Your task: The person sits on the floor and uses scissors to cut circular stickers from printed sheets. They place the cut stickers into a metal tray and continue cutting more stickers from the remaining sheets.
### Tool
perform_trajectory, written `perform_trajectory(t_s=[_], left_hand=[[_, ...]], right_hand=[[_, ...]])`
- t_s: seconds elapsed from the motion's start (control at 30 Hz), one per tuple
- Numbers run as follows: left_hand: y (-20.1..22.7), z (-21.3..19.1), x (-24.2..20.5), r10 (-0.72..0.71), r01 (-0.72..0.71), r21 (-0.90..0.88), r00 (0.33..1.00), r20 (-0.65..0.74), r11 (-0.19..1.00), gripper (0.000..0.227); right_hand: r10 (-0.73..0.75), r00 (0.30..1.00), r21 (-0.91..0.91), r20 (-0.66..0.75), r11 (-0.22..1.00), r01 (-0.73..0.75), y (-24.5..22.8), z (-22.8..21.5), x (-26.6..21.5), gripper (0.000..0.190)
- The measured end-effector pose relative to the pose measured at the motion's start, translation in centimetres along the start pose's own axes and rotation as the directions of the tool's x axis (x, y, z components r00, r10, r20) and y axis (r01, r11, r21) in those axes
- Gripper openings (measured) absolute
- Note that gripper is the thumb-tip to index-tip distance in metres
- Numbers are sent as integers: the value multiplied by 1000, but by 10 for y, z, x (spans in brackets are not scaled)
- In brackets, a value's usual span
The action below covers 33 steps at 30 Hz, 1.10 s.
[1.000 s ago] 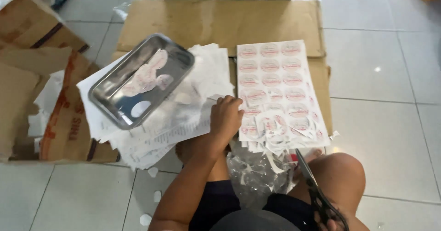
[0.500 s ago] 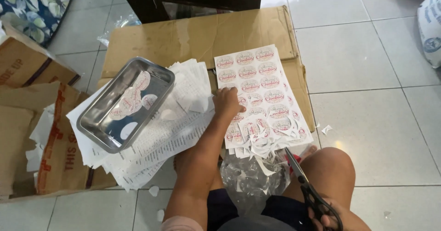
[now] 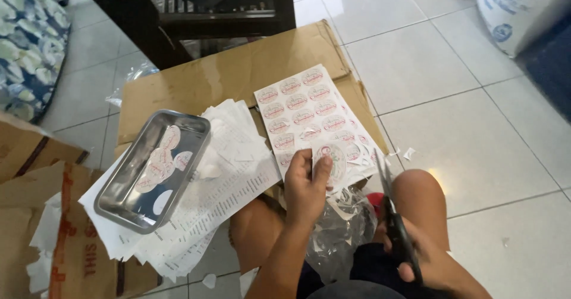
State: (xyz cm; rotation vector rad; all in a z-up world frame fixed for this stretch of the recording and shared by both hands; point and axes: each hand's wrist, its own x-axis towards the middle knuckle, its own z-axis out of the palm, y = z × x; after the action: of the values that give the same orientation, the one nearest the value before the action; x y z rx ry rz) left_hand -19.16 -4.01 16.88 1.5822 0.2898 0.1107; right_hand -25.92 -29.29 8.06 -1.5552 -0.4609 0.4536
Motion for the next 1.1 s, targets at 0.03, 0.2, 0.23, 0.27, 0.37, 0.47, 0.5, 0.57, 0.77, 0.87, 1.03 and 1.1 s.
perform_trajectory(t_s=[0.03, 0.2, 0.23, 0.27, 0.37, 0.47, 0.5, 0.57, 0.77, 0.87, 1.03, 1.1], left_hand=[[-4, 1, -7, 2, -2, -2, 1000, 14, 1000, 36], [-3, 6, -51, 164, -159, 80, 984, -67, 984, 35], [-3, 8, -55, 167, -162, 76, 984, -62, 984, 35], [-3, 10, -60, 259, -255, 63, 964, -60, 965, 32], [0, 14, -72, 381, -380, 20, 923, -47, 925, 26], [4, 16, -80, 475, -474, 32, 879, -36, 880, 23], [5, 15, -82, 534, -531, 73, 845, -33, 844, 24], [3, 15, -86, 537, -532, 94, 843, -38, 842, 24], [-2, 13, -87, 583, -571, 137, 809, -74, 810, 23], [-2, 12, -86, 588, -574, 146, 804, -83, 806, 22], [1, 11, -82, 594, -578, 162, 802, -68, 800, 24], [-2, 12, -78, 604, -588, 163, 793, -77, 792, 23]], right_hand=[[0, 1000, -3, -14, 1000, 0, -9, 5, 1, 89], [-61, 998, -87, -9, 994, 60, -49, 32, -2, 90], [-62, 998, -92, -14, 994, 61, -53, 36, -4, 90], [-93, 996, -75, -6, 993, 92, -57, 40, -7, 93], [-98, 995, -41, -7, 994, 97, -72, 49, -12, 96], [-107, 994, -48, -13, 993, 107, -82, 52, -15, 94], [-141, 990, -74, -11, 987, 140, -85, 53, -14, 93], [-127, 992, -73, -11, 989, 126, -83, 52, -17, 95], [-120, 993, -73, 3, 990, 120, -84, 56, -16, 96], [-104, 995, -78, 6, 991, 104, -86, 56, -15, 96], [-103, 995, -52, 4, 993, 103, -77, 53, -10, 95], [-32, 999, -43, -20, 999, 31, -76, 52, -8, 97]])
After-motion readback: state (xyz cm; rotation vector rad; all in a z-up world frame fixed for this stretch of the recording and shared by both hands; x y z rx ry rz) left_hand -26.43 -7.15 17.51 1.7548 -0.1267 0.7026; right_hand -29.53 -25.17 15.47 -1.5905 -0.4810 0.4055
